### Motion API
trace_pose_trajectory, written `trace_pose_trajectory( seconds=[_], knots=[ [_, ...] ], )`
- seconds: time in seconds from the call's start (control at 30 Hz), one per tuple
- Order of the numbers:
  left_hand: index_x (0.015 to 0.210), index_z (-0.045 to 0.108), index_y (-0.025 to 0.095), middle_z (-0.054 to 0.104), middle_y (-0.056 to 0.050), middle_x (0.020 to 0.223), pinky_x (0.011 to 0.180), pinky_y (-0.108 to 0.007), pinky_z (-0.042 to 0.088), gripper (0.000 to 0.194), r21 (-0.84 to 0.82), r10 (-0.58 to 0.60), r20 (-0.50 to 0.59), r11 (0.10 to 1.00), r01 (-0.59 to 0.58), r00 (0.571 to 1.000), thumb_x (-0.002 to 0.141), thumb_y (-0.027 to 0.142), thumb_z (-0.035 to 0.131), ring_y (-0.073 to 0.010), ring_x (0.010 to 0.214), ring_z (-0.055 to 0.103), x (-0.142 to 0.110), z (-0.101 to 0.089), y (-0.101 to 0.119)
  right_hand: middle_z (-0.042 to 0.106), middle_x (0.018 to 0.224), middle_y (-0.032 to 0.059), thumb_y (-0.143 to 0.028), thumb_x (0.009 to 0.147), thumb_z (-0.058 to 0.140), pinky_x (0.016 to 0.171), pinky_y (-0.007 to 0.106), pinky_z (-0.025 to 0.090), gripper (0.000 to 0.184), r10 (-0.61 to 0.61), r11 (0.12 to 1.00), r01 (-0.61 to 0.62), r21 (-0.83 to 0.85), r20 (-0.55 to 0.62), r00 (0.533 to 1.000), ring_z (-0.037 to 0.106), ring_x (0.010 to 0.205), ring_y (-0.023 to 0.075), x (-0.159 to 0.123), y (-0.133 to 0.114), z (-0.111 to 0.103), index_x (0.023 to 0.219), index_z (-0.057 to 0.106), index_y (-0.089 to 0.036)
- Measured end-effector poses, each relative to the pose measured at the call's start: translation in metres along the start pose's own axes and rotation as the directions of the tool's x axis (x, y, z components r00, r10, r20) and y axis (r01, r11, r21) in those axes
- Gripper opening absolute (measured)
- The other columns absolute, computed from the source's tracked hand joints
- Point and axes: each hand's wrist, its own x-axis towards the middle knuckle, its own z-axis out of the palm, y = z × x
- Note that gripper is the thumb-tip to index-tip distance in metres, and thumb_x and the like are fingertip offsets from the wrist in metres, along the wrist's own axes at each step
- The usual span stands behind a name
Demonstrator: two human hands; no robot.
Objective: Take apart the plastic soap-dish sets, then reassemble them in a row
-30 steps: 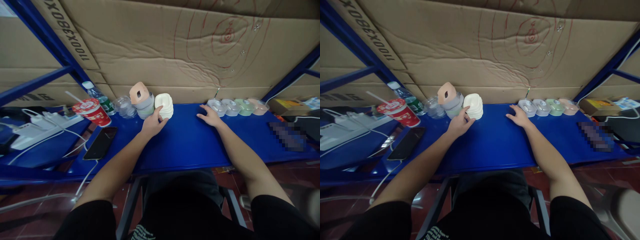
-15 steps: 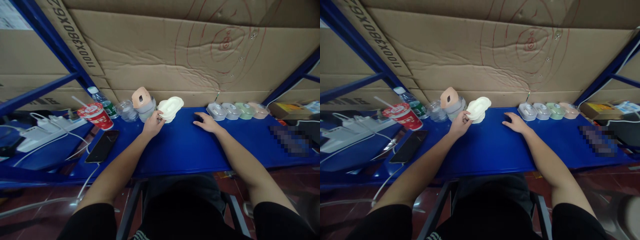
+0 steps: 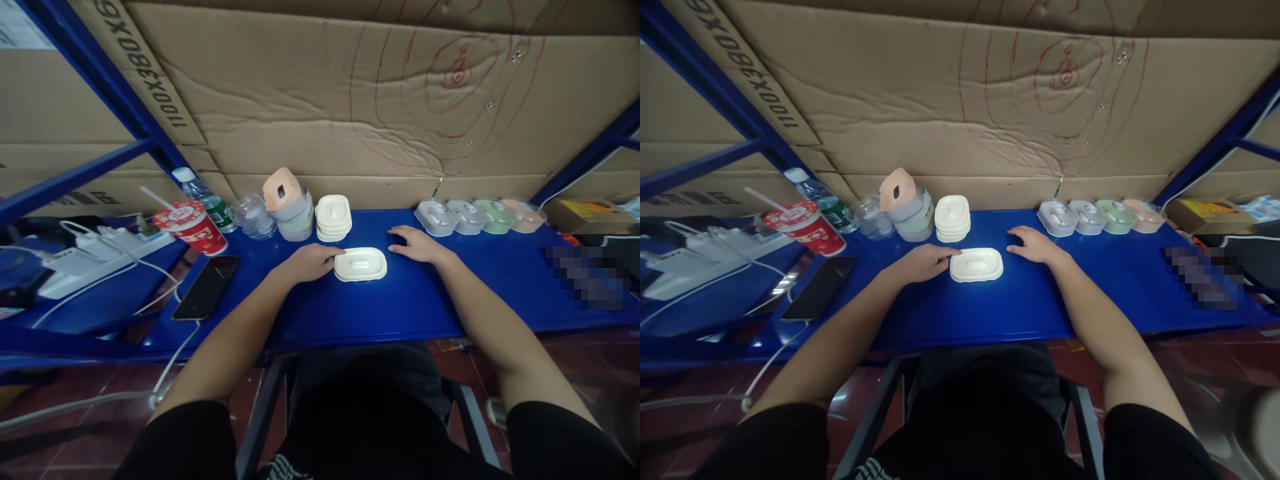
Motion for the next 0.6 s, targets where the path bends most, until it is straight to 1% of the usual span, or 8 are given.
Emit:
trace_pose_trajectory(
  seconds=[0.07,0.13,0.23,0.27,0.3,0.37,0.47,0.6],
  knots=[
    [0.135,0.076,0.026,0.081,-0.005,0.097,0.081,-0.033,0.053,0.044,-0.007,-0.049,-0.141,0.999,0.049,0.989,0.097,0.024,0.053,-0.0222,0.088,0.073,-0.001,-0.006,-0.001,0.064,0.154,0.0202,-0.051,0.097,0.07,0.123,0.062,0.045,0.061,0.001,1.0,-0.001,-0.007,0.015,1.0,0.059,0.145,0.0388,0.0,0.0,0.0,0.147,0.066,-0.017],
    [0.135,0.074,0.022,0.075,-0.004,0.081,0.075,-0.033,0.051,0.041,-0.044,-0.155,-0.386,0.988,0.15,0.909,0.098,0.031,0.056,-0.0209,0.076,0.07,-0.003,-0.013,-0.004,0.062,0.155,0.0208,-0.052,0.097,0.07,0.124,0.061,0.044,0.063,0.004,1.0,-0.004,-0.015,0.027,1.0,0.058,0.146,0.0392,0.0,0.001,0.0,0.148,0.065,-0.016],
    [0.149,0.06,0.018,0.067,0.0,0.072,0.073,-0.034,0.051,0.054,-0.193,-0.303,-0.726,0.951,0.241,0.617,0.098,0.037,0.062,-0.0196,0.067,0.064,-0.004,-0.023,-0.015,0.061,0.156,0.0221,-0.052,0.097,0.069,0.125,0.06,0.044,0.065,0.005,1.0,-0.004,-0.025,0.039,0.999,0.057,0.147,0.0397,0.0,0.002,0.0,0.149,0.065,-0.013],
    [0.153,0.054,0.017,0.065,0.001,0.071,0.073,-0.034,0.05,0.06,-0.239,-0.337,-0.776,0.939,0.246,0.532,0.097,0.037,0.063,-0.0194,0.066,0.063,-0.004,-0.026,-0.021,0.061,0.156,0.022,-0.052,0.097,0.069,0.125,0.06,0.044,0.064,0.004,1.0,-0.003,-0.026,0.041,0.999,0.057,0.147,0.0397,0.001,0.002,0.0,0.149,0.065,-0.014],
    [0.155,0.051,0.016,0.064,0.002,0.071,0.074,-0.034,0.05,0.064,-0.275,-0.365,-0.8,0.928,0.249,0.476,0.097,0.037,0.065,-0.0193,0.066,0.062,-0.004,-0.028,-0.027,0.061,0.156,0.0217,-0.052,0.097,0.069,0.125,0.06,0.044,0.064,0.004,1.0,-0.002,-0.025,0.042,0.999,0.057,0.147,0.0398,0.001,0.002,0.0,0.148,0.065,-0.015],
    [0.151,0.055,0.017,0.061,0.002,0.069,0.074,-0.035,0.049,0.06,-0.314,-0.409,-0.795,0.909,0.273,0.448,0.096,0.039,0.066,-0.0202,0.067,0.062,-0.004,-0.032,-0.04,0.062,0.156,0.0208,-0.052,0.097,0.07,0.125,0.061,0.044,0.062,0.006,1.0,-0.005,-0.025,0.045,0.999,0.057,0.147,0.0399,0.001,0.002,-0.001,0.148,0.065,-0.016],
    [0.125,0.069,0.019,0.058,0.001,0.067,0.073,-0.035,0.046,0.035,-0.332,-0.454,-0.752,0.887,0.32,0.479,0.098,0.04,0.063,-0.0214,0.07,0.062,-0.004,-0.033,-0.056,0.061,0.157,0.021,-0.052,0.097,0.07,0.125,0.061,0.043,0.063,0.01,1.0,-0.009,-0.028,0.053,0.999,0.056,0.148,0.0399,0.001,0.002,-0.001,0.149,0.065,-0.016],
    [0.104,0.067,0.02,0.053,0.004,0.062,0.068,-0.032,0.042,0.015,-0.376,-0.465,-0.751,0.885,0.275,0.469,0.096,0.033,0.063,-0.0182,0.062,0.056,-0.002,-0.032,-0.063,0.06,0.158,0.0219,-0.051,0.098,0.069,0.125,0.06,0.043,0.063,0.01,0.999,-0.008,-0.04,0.059,0.998,0.056,0.148,0.0388,0.0,0.001,-0.001,0.15,0.064,-0.015]
  ],
)
